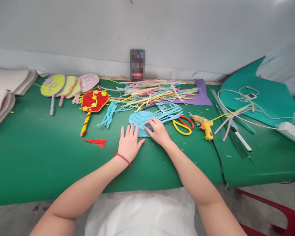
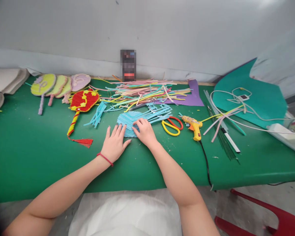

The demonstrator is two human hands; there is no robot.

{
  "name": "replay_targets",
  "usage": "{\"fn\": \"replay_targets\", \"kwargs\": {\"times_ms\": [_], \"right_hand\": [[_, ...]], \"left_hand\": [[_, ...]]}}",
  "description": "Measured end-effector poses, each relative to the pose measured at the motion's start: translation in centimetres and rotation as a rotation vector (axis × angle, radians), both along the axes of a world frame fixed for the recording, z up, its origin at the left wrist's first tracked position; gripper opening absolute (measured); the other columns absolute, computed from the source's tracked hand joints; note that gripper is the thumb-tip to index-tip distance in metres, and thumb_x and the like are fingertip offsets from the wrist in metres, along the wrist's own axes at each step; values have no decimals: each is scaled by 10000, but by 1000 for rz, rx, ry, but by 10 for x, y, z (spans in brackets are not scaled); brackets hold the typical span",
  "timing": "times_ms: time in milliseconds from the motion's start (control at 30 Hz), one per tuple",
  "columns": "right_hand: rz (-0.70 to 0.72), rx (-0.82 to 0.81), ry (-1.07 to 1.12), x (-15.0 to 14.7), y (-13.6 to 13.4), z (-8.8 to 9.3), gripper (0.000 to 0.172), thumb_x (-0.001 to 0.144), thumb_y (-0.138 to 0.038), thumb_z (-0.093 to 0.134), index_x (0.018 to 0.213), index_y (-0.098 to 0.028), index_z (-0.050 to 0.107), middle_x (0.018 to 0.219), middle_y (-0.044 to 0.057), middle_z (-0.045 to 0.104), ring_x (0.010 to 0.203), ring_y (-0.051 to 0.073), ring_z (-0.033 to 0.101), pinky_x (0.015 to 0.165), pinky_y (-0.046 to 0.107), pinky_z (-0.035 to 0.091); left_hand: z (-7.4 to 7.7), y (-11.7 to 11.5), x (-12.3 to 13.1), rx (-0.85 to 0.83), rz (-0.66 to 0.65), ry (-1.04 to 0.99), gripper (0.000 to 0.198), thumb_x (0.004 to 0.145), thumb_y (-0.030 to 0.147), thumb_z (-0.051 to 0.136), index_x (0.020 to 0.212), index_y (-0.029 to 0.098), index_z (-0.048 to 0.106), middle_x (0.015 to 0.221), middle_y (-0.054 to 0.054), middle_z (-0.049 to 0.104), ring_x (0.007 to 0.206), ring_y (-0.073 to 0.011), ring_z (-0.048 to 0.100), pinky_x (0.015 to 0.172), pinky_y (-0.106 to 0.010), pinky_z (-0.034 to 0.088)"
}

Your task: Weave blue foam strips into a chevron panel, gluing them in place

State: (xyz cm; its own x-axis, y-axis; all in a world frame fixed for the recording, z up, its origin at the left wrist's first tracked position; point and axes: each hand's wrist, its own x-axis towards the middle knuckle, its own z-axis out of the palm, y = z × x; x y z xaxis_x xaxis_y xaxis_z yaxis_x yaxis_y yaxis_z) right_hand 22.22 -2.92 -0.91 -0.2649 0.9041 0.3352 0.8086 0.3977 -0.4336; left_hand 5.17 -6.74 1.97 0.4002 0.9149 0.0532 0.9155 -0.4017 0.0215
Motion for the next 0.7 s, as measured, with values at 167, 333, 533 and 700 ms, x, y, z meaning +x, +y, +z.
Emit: {"fn": "replay_targets", "kwargs": {"times_ms": [167, 333, 533, 700], "right_hand": [[4, -8, 0, 0, 0, -1, 156, 883, -281, 514, 993, -207, 596, 984, 84, 589, 946, 236, 526, 837, 379, 425], [3, -10, 10, 0, 0, 0, 156, 883, -275, 513, 998, -214, 599, 989, 86, 590, 953, 241, 526, 838, 388, 427], [3, -6, 6, 0, -1, 1, 154, 887, -278, 507, 991, -208, 597, 986, 84, 593, 948, 238, 526, 840, 382, 426], [6, -8, 3, 0, -1, 2, 155, 885, -273, 509, 996, -211, 597, 990, 87, 592, 953, 240, 525, 838, 385, 427]], "left_hand": [[-2, 0, -1, 22, -16, -5, 550, 903, 470, 421, 1377, 191, 445, 1439, -176, 402, 1370, -326, 286, 1117, -545, 133], [-5, -1, -1, 3, 18, -32, 592, 881, 477, 470, 1403, 208, 402, 1490, -175, 312, 1390, -333, 240, 1117, -550, 132], [-7, -1, -1, 6, 11, -22, 611, 885, 492, 452, 1421, 211, 365, 1494, -181, 300, 1394, -328, 230, 1118, -551, 123], [-7, 0, -2, 1, 22, -9, 608, 886, 500, 443, 1412, 202, 386, 1484, -185, 319, 1389, -330, 244, 1117, -549, 125]]}}
